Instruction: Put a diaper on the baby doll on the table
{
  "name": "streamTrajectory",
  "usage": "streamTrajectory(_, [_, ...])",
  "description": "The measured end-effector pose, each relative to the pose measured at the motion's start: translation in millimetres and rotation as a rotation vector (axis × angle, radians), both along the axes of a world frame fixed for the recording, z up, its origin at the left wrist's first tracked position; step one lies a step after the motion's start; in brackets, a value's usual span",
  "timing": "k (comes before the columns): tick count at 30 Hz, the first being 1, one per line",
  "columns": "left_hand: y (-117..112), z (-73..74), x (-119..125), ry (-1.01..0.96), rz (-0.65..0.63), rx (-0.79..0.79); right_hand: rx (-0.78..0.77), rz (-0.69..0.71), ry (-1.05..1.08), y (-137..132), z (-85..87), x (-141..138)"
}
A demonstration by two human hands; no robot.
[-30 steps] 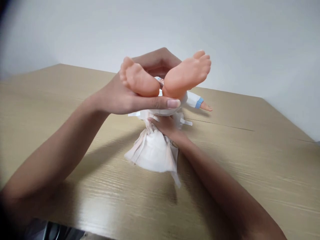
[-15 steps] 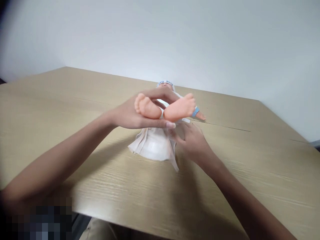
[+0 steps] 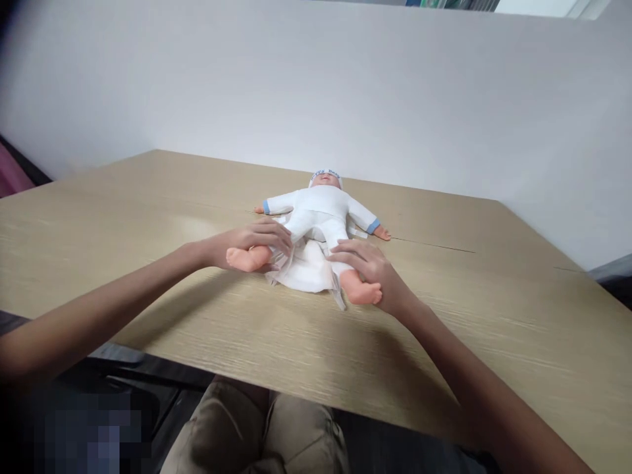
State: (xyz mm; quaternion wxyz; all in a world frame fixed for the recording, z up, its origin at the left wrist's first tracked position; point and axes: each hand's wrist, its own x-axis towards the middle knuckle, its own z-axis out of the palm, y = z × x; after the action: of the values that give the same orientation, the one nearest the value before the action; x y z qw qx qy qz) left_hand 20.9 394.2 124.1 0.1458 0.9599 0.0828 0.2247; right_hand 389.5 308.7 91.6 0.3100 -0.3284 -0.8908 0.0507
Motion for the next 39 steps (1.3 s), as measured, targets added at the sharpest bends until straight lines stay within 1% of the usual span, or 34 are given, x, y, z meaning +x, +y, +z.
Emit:
streamTrajectory(3, [4,-28.2,-17,0.026,-0.037,-0.013,0.08,-0.01,-0.176,-2,-21.3,13])
streamTrajectory(5, [5,-42.6,-22,0.033,-0.048,-0.016,0.089,-0.018,-0.22,-1,-31.7,15])
streamTrajectory(7, [5,-51.3,-23,0.043,-0.048,-0.006,0.084,-0.019,-0.237,-2,-36.1,13])
streamTrajectory(10, [5,-55.5,-24,0.074,-0.044,-0.009,0.038,-0.02,-0.235,-4,-34.2,11])
streamTrajectory(15, [5,-51.1,-27,0.16,-0.032,-0.071,-0.151,-0.002,-0.138,-3,-19.9,17])
streamTrajectory(18, [2,-41.2,-26,0.183,-0.009,-0.138,-0.279,-0.04,-0.076,-5,-6.1,15])
streamTrajectory(20, [-3,-32.2,-22,0.197,0.026,-0.178,-0.304,-0.102,-0.09,-12,0.5,5])
streamTrajectory(22, [-13,-25.0,-15,0.218,0.082,-0.184,-0.233,-0.167,-0.177,-21,0.7,-10])
streamTrajectory(24, [-23,-23.1,-5,0.244,0.176,-0.158,-0.101,-0.225,-0.277,-30,-6.3,-26])
streamTrajectory(27, [-38,-31.0,10,0.271,0.347,-0.06,0.052,-0.302,-0.35,-35,-20.9,-44])
streamTrajectory(29, [-43,-37.7,18,0.271,0.423,0.015,0.098,-0.356,-0.353,-31,-25.2,-48])
streamTrajectory(30, [-43,-39.5,21,0.262,0.451,0.034,0.105,-0.373,-0.347,-27,-24.7,-48])
streamTrajectory(32, [-38,-38.3,25,0.198,0.494,0.008,0.083,-0.391,-0.299,-16,-18.4,-44])
streamTrajectory(34, [-25,-30.5,29,0.068,0.518,-0.084,0.027,-0.393,-0.189,0,-7.7,-38])
streamTrajectory(37, [8,-13.6,40,-0.139,0.548,-0.192,-0.024,-0.415,0.025,30,10.0,-31])
streamTrajectory(39, [36,-5.1,51,-0.216,0.585,-0.251,-0.04,-0.44,0.135,55,19.2,-29])
